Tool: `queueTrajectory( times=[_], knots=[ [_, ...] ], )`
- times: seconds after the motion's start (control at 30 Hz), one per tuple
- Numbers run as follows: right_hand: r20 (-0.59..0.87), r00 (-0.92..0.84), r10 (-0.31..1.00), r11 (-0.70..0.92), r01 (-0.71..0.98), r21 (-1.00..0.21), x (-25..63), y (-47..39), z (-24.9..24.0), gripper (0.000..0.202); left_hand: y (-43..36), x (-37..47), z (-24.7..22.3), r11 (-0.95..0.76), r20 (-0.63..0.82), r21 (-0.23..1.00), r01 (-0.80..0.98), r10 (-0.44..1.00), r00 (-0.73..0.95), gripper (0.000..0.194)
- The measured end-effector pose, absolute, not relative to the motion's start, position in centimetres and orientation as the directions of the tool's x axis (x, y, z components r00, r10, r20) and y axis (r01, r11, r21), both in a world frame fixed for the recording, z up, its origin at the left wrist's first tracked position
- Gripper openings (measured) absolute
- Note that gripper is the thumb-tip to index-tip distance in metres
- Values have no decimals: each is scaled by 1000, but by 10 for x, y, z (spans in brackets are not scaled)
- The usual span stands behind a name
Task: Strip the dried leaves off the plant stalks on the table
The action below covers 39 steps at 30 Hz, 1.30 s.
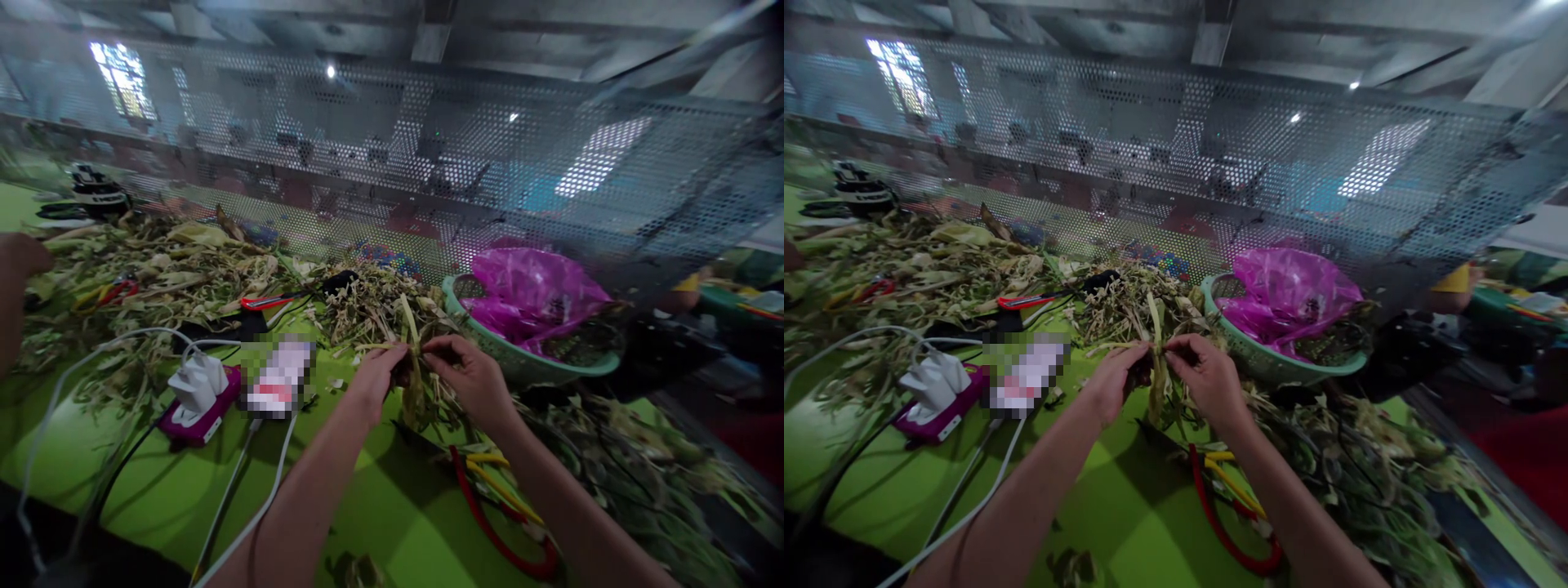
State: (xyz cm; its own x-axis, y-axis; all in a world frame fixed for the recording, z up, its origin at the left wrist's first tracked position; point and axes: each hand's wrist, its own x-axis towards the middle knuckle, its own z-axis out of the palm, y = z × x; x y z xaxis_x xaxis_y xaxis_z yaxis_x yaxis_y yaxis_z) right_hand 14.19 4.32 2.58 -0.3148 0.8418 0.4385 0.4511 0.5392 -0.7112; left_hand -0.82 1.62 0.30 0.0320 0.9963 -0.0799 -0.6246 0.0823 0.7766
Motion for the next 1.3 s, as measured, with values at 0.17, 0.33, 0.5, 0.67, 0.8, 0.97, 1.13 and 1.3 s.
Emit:
queueTrajectory(
  times=[0.17, 0.33, 0.5, 0.67, 0.8, 0.97, 1.13, 1.3],
  knots=[
    [479, -336, 811, 585, 506, -634, 142, 44, 29, 14, 15, -8, 7, 92, -110, 756, -648, 994, 13, 22],
    [501, -303, 811, 582, 513, -631, 142, 47, 26, 14, 16, -8, 5, 120, -109, 738, -664, 992, 58, 25],
    [553, -233, 800, 589, 479, -650, 142, 41, 30, 18, 19, -8, 2, 142, -136, 720, -679, 989, 62, 27],
    [543, -196, 817, 556, 520, -649, 139, 32, 35, 19, 19, -9, 2, 130, -136, 675, -727, 989, 50, 27],
    [324, -356, 876, 479, 575, -663, 136, 32, 31, 26, 22, -7, -2, 121, -128, 649, -751, 991, 48, 27],
    [334, -371, 867, 495, 560, -664, 134, 36, 27, 19, 19, -8, 1, 89, -99, 714, -694, 995, 25, 28],
    [400, -440, 804, 594, 566, -572, 133, 34, 32, 16, 15, -9, 7, 87, -127, 771, -631, 992, -19, 24],
    [372, -522, 767, 639, 577, -508, 131, 34, 34, 15, 16, -7, 7, 42, -128, 746, -665, 988, -81, 25]
  ],
)
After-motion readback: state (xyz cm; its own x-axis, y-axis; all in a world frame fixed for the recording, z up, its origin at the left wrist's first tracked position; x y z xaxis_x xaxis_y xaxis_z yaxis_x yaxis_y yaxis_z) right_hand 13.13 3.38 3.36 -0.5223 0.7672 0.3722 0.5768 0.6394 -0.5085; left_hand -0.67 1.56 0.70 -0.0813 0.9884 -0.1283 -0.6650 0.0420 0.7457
